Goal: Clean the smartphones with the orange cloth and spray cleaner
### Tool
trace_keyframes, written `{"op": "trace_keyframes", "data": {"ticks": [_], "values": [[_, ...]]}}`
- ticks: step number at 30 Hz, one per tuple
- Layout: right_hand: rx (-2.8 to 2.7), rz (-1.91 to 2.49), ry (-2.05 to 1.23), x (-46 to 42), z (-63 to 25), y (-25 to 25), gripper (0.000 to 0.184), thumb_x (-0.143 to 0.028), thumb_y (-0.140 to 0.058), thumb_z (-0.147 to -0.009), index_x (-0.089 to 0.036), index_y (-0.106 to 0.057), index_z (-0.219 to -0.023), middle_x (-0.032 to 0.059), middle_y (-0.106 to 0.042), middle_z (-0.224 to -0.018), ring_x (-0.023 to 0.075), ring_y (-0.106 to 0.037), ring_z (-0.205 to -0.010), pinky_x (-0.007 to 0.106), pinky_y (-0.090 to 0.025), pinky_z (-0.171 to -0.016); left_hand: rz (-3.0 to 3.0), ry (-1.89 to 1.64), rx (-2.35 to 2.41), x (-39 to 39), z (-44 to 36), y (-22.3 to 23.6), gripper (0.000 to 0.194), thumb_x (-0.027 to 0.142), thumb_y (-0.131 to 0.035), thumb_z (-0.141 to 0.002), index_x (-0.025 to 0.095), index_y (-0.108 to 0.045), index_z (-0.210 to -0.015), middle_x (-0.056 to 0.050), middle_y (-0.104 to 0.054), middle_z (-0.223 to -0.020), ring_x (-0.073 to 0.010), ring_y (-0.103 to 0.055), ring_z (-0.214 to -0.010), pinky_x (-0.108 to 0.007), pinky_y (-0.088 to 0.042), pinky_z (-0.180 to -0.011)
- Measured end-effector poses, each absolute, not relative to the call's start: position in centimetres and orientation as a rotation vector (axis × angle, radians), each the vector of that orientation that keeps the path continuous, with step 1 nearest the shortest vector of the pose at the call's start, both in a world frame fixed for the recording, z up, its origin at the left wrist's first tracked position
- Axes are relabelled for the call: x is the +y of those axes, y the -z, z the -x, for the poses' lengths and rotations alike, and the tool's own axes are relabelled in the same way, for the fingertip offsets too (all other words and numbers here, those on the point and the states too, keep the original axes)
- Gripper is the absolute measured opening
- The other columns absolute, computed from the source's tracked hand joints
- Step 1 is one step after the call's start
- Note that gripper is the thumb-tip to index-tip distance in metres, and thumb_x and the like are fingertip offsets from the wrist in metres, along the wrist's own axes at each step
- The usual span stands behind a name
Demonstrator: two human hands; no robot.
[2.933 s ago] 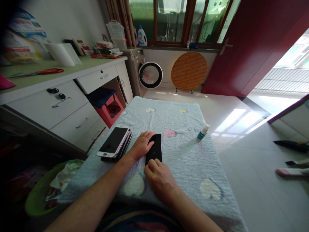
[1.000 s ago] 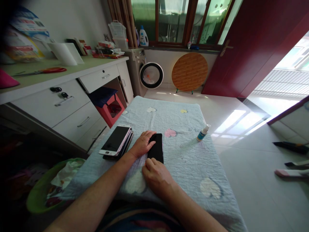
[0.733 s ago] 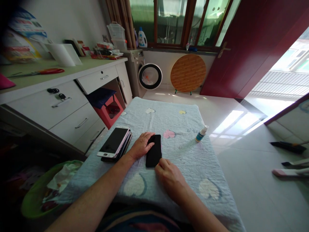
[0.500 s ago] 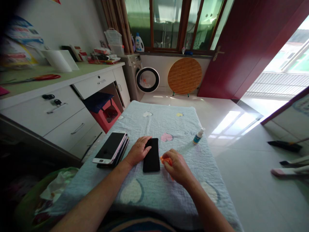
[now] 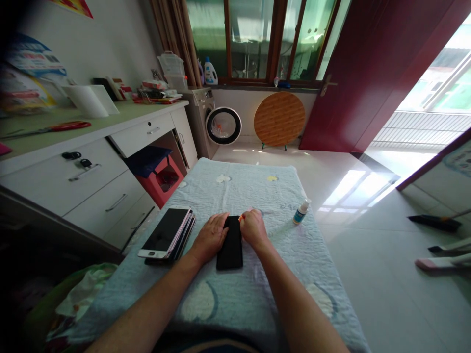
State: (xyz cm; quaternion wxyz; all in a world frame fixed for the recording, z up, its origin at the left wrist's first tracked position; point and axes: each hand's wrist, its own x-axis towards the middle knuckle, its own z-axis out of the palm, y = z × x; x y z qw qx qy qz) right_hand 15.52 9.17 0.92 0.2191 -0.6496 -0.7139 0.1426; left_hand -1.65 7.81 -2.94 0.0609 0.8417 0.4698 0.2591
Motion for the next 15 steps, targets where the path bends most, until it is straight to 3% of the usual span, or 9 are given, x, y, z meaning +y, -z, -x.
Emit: {"op": "trace_keyframes", "data": {"ticks": [15], "values": [[-2.008,1.741,-0.626,-1.5,-16.6,-1.9,0.023,-0.014,-0.052,-0.086,-0.018,-0.072,-0.076,0.0046,-0.062,-0.077,0.0159,-0.060,-0.074,0.025,-0.039,-0.068,-2.523,-0.820,1.481,7.3,1.3,2.8,0.048,0.017,-0.046,-0.091,0.014,-0.039,-0.138,-0.014,-0.057,-0.131,-0.0273,-0.049,-0.124,-0.046,-0.039,-0.107]]}}
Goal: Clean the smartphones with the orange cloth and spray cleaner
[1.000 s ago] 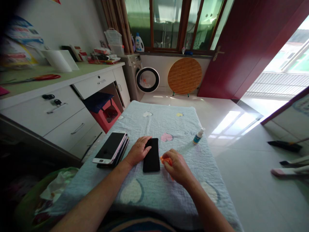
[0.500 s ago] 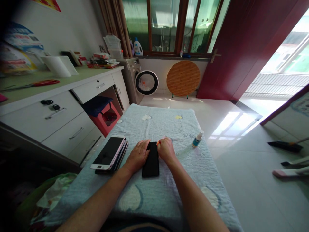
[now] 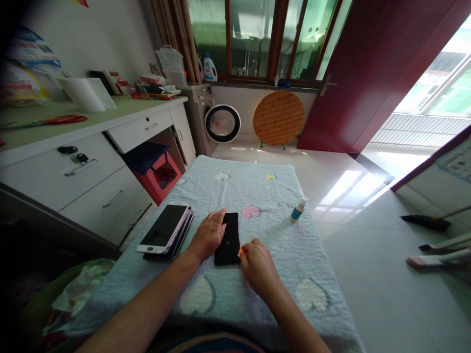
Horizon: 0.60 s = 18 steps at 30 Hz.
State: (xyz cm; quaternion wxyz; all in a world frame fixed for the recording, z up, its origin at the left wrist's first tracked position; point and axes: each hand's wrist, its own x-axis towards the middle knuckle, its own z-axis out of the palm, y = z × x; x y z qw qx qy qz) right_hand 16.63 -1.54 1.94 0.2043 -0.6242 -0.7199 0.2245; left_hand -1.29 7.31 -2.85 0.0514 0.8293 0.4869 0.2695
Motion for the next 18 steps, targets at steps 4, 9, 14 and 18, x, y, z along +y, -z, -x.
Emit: {"op": "trace_keyframes", "data": {"ticks": [4,9,14,18], "values": [[-2.097,1.687,-0.753,-2.8,-17.5,-3.4,0.023,-0.009,-0.054,-0.081,-0.020,-0.072,-0.072,0.0027,-0.062,-0.074,0.0153,-0.060,-0.072,0.024,-0.040,-0.066,-2.502,-0.839,1.476,7.3,1.3,2.8,0.049,0.017,-0.046,-0.091,0.017,-0.039,-0.139,-0.013,-0.057,-0.131,-0.0272,-0.049,-0.124,-0.047,-0.039,-0.107],[-2.129,1.428,-0.862,-2.0,-17.5,-5.7,0.025,-0.007,-0.054,-0.082,-0.023,-0.072,-0.090,0.0016,-0.062,-0.085,0.0136,-0.061,-0.076,0.023,-0.044,-0.071,-2.467,-0.861,1.448,7.4,1.6,2.7,0.049,0.017,-0.046,-0.092,0.018,-0.038,-0.139,-0.012,-0.057,-0.130,-0.0262,-0.049,-0.124,-0.046,-0.041,-0.106],[-2.201,1.292,-0.739,-0.8,-15.2,-4.4,0.023,-0.006,-0.051,-0.087,-0.021,-0.068,-0.086,0.0019,-0.057,-0.090,0.0125,-0.057,-0.077,0.022,-0.045,-0.072,-2.395,-0.896,1.473,7.8,2.0,3.0,0.050,0.011,-0.039,-0.092,0.016,-0.035,-0.141,-0.013,-0.056,-0.129,-0.0250,-0.049,-0.123,-0.046,-0.043,-0.104],[-2.260,1.368,-0.622,0.4,-14.3,-3.1,0.023,-0.006,-0.052,-0.087,-0.020,-0.069,-0.083,0.0021,-0.056,-0.087,0.0133,-0.055,-0.077,0.022,-0.043,-0.071,-2.342,-0.903,1.475,8.0,2.2,3.1,0.054,0.007,-0.040,-0.089,0.017,-0.034,-0.141,-0.012,-0.060,-0.121,-0.0224,-0.053,-0.117,-0.042,-0.046,-0.100]]}}
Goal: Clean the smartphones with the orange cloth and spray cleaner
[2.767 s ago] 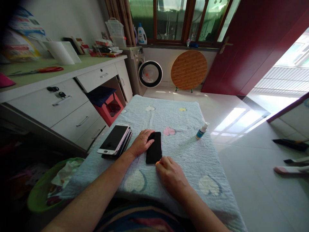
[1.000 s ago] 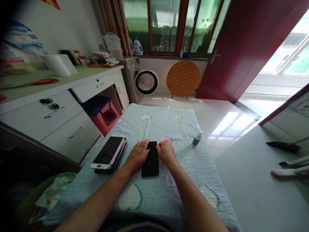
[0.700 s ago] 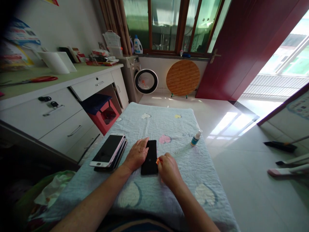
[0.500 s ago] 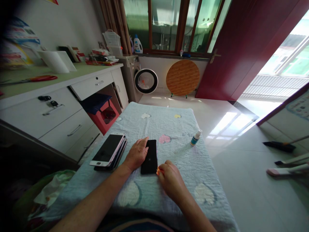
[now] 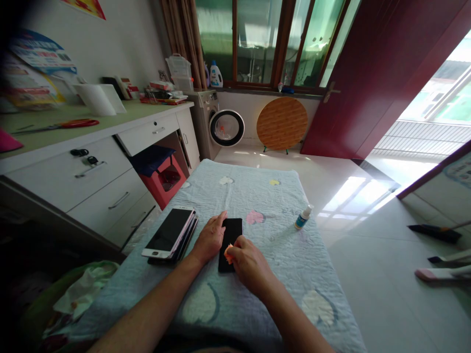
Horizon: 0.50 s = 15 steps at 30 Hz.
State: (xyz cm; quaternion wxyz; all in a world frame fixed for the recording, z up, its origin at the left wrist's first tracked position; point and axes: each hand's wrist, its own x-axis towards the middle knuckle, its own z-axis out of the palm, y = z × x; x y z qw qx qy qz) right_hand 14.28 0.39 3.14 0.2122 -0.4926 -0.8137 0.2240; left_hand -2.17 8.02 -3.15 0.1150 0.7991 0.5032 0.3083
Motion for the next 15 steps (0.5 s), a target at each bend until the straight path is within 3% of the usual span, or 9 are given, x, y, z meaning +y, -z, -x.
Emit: {"op": "trace_keyframes", "data": {"ticks": [15], "values": [[-2.225,1.560,-0.413,10.9,-14.4,-1.7,0.022,-0.013,-0.054,-0.089,-0.020,-0.074,-0.091,0.0041,-0.059,-0.090,0.0134,-0.057,-0.081,0.023,-0.038,-0.072,-2.228,-0.923,1.444,8.2,2.2,3.0,0.057,0.013,-0.041,-0.091,0.018,-0.029,-0.146,-0.012,-0.060,-0.125,-0.0223,-0.053,-0.118,-0.042,-0.042,-0.102]]}}
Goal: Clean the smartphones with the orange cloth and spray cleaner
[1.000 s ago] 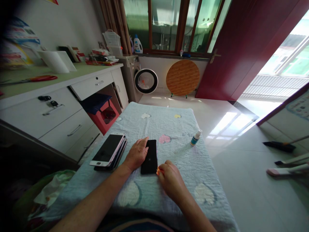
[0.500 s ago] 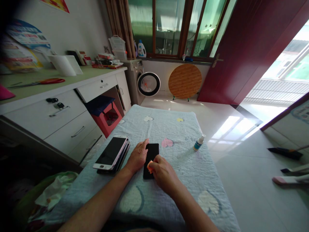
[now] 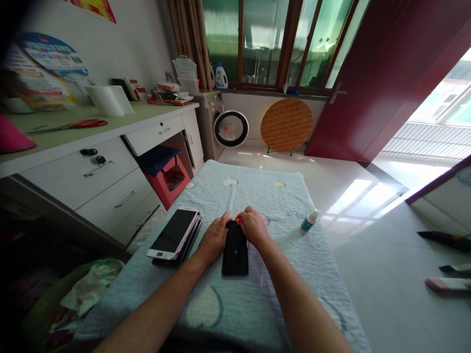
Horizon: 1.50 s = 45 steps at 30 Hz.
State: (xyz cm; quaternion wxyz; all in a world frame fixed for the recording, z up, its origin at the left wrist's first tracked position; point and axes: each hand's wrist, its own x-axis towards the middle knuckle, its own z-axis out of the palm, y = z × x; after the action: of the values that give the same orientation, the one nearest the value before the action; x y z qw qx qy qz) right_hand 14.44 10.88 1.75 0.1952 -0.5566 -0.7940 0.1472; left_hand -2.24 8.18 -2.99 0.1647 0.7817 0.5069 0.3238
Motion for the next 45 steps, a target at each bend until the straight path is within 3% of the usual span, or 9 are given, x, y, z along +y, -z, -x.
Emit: {"op": "trace_keyframes", "data": {"ticks": [14,24,28,34,38,45], "values": [[-2.328,1.307,-0.677,4.0,-13.3,-2.6,0.022,-0.003,-0.053,-0.084,-0.018,-0.069,-0.082,0.0030,-0.059,-0.089,0.0138,-0.055,-0.082,0.024,-0.041,-0.074,-2.182,-0.919,1.478,8.4,2.3,3.5,0.061,0.008,-0.041,-0.086,0.011,-0.027,-0.146,-0.015,-0.064,-0.122,-0.0223,-0.055,-0.119,-0.040,-0.043,-0.102],[-2.385,1.198,-0.926,-1.6,-15.4,-4.0,0.021,-0.005,-0.054,-0.084,-0.020,-0.068,-0.080,0.0018,-0.058,-0.089,0.0130,-0.056,-0.082,0.023,-0.042,-0.073,-2.199,-0.990,1.445,8.6,2.3,4.2,0.060,0.005,-0.038,-0.087,0.018,-0.031,-0.145,-0.010,-0.065,-0.120,-0.0208,-0.057,-0.116,-0.042,-0.044,-0.102],[-2.358,1.071,-1.118,-0.5,-16.6,-5.3,0.028,-0.001,-0.053,-0.081,-0.022,-0.071,-0.089,0.0003,-0.059,-0.087,0.0104,-0.059,-0.080,0.020,-0.044,-0.073,-2.174,-1.011,1.432,8.5,2.3,4.2,0.059,0.005,-0.038,-0.087,0.017,-0.031,-0.145,-0.010,-0.065,-0.120,-0.0210,-0.057,-0.116,-0.042,-0.044,-0.103],[-2.337,1.118,-0.982,2.2,-14.8,-4.8,0.025,-0.004,-0.054,-0.082,-0.020,-0.072,-0.088,0.0010,-0.055,-0.090,0.0088,-0.057,-0.074,0.020,-0.044,-0.071,-2.097,-1.025,1.429,8.6,2.4,3.5,0.060,0.004,-0.039,-0.085,0.019,-0.034,-0.142,-0.010,-0.062,-0.126,-0.0199,-0.055,-0.120,-0.042,-0.043,-0.104],[-2.446,1.128,-0.857,3.0,-13.7,-3.9,0.022,-0.006,-0.056,-0.082,-0.020,-0.072,-0.086,0.0010,-0.053,-0.089,0.0094,-0.053,-0.073,0.020,-0.041,-0.068,-2.044,-1.013,1.425,8.6,2.6,2.9,0.059,0.005,-0.040,-0.085,0.019,-0.035,-0.142,-0.007,-0.067,-0.117,-0.0194,-0.056,-0.116,-0.040,-0.043,-0.103],[-2.461,1.180,-0.706,6.7,-13.3,-2.9,0.023,-0.006,-0.055,-0.083,-0.020,-0.073,-0.083,0.0017,-0.054,-0.088,0.0108,-0.054,-0.076,0.021,-0.040,-0.071,-1.949,-0.991,1.446,8.4,2.8,2.4,0.065,0.006,-0.039,-0.083,0.015,-0.026,-0.146,-0.010,-0.067,-0.116,-0.0195,-0.058,-0.112,-0.038,-0.045,-0.098]]}}
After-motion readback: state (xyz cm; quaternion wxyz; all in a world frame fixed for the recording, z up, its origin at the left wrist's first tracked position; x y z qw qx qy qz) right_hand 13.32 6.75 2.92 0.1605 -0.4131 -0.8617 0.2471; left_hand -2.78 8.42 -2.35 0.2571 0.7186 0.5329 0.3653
